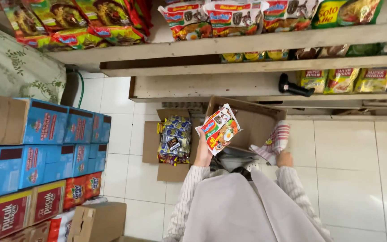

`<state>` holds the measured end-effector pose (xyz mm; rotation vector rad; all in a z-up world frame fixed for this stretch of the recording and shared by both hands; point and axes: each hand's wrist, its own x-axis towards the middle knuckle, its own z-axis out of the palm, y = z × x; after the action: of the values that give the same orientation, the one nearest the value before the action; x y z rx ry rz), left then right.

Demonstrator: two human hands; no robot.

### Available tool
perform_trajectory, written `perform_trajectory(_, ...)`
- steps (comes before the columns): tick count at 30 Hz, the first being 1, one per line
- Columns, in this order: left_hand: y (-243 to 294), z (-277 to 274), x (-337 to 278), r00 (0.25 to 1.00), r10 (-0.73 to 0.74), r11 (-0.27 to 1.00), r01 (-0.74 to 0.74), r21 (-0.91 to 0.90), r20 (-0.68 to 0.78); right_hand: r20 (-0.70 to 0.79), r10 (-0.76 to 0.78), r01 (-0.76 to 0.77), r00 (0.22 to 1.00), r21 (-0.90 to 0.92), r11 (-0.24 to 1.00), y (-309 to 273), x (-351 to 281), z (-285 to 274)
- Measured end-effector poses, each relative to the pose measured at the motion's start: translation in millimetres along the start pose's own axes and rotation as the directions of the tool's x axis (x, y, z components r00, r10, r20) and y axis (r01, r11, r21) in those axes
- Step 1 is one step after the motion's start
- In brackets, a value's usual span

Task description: Restocking instant noodle packages on a grocery store shelf from a cardboard box.

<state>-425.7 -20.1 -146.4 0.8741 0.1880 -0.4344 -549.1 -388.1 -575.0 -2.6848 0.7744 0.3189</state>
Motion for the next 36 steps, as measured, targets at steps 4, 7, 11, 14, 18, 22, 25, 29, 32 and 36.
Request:
perform_trajectory(4, 31, 33, -7, 0.999, 0.043, 0.999, -0.042, -0.010, 0.031, -0.165, -0.001, 0.032, 0.986, 0.185, 0.982, -24, -26, -118)
perform_trajectory(7, 50, 48, 0, 0.995, 0.093, 0.996, -0.093, 0.000, 0.043, -0.155, -0.017, 0.101, 0.988, 0.548, 0.830, -48, -49, -219)
perform_trajectory(11, 70, 72, 8, 0.977, 0.174, 0.985, -0.173, -0.020, 0.122, -0.438, 0.018, 0.276, 0.899, 0.597, 0.753, -125, -79, -363)
perform_trajectory(14, 78, 90, 10, 0.956, 0.227, 0.973, -0.229, -0.011, 0.184, -0.683, -0.091, 0.603, 0.725, 0.565, 0.564, -190, -120, -445)
perform_trajectory(18, 81, 130, 0, 0.924, 0.277, 0.961, -0.272, -0.056, 0.263, -0.746, -0.253, 0.753, 0.615, 0.460, 0.471, -276, -176, -504)
perform_trajectory(22, 17, 98, 13, 0.876, 0.129, 0.990, -0.144, -0.005, 0.465, -0.638, -0.578, 0.856, 0.509, 0.305, 0.417, -351, -216, -500)
perform_trajectory(25, 35, 110, -16, 0.814, 0.057, 0.996, -0.083, 0.019, 0.578, -0.805, -0.407, 0.860, 0.431, 0.231, 0.455, -374, -218, -487)
perform_trajectory(29, 76, 144, -52, 0.820, 0.228, 0.895, -0.388, 0.218, 0.525, -0.859, -0.313, 0.751, 0.406, 0.119, 0.649, -379, -209, -506)
perform_trajectory(32, 82, 135, -56, 0.799, 0.285, 0.855, -0.461, 0.236, 0.529, -0.890, -0.272, 0.789, 0.366, 0.142, 0.597, -388, -200, -528)
perform_trajectory(36, 96, 124, -56, 0.790, 0.325, 0.830, -0.502, 0.245, 0.519, -0.940, -0.074, 0.872, 0.334, 0.278, 0.403, -392, -169, -528)
